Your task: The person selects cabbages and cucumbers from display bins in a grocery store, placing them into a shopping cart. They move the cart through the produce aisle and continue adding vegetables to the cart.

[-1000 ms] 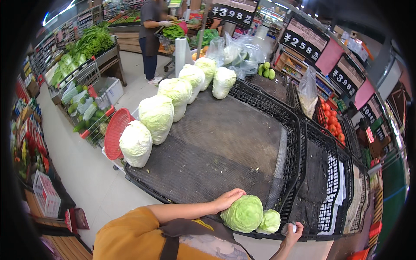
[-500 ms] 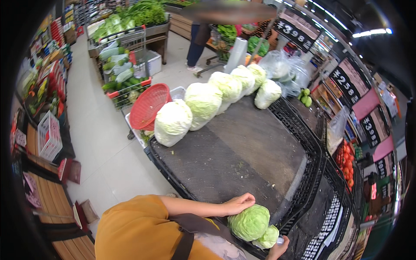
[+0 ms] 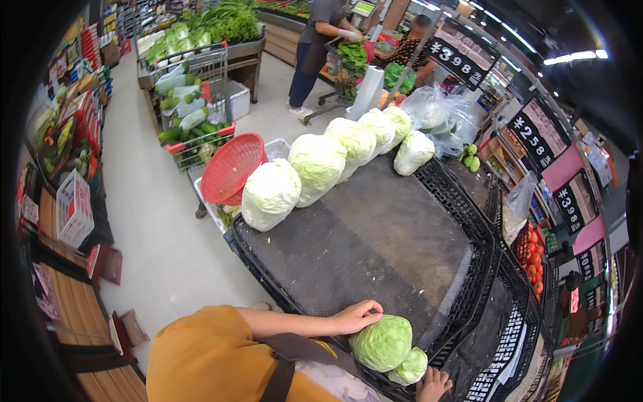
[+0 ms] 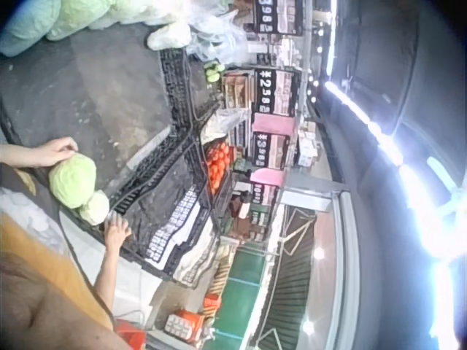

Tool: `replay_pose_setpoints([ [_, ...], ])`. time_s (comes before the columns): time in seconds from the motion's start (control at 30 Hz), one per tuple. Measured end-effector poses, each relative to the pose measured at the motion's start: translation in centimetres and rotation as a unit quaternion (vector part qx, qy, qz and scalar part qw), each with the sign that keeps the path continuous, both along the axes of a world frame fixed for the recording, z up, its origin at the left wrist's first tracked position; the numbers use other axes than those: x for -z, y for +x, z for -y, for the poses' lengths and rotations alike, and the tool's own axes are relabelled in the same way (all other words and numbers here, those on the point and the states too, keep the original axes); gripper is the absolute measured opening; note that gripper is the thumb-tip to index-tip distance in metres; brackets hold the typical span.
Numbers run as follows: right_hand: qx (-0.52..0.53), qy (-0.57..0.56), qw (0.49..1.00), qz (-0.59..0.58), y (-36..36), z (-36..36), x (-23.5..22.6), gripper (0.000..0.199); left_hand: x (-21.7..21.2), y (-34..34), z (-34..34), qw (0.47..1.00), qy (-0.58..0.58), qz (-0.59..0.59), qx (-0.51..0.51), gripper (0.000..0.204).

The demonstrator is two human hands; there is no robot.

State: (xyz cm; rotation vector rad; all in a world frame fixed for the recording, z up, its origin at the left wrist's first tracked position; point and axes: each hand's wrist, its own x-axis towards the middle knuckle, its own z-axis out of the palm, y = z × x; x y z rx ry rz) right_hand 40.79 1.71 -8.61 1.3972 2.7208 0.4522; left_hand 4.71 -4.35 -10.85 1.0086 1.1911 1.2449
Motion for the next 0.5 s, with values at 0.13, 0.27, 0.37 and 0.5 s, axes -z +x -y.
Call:
replay_pose_setpoints([
  [0.13, -0.061, 0.022, 0.997, 0.053, 0.6, -0.2, 2.1, 0.034, 1.1, 0.4, -0.2, 0.999, 0.032, -0.019, -0.02, 0.031],
  [0.27, -0.009, -0.038, 0.987, 0.156, 0.5, -0.7, 3.5, 0.037, 1.2, 0.4, 0.0, 0.998, 0.032, 0.013, -0.042, 0.029],
  [0.37, 0.005, -0.068, 0.979, 0.19, 0.0, -0.8, 3.4, 0.041, 1.8, 0.4, -0.1, 0.997, 0.056, 0.016, -0.057, 0.029],
  [0.5, -0.063, -0.017, 0.991, 0.117, 1.9, -0.9, 4.5, 0.046, 0.7, -0.5, 1.1, 0.992, 0.093, -0.03, -0.075, 0.029],
])
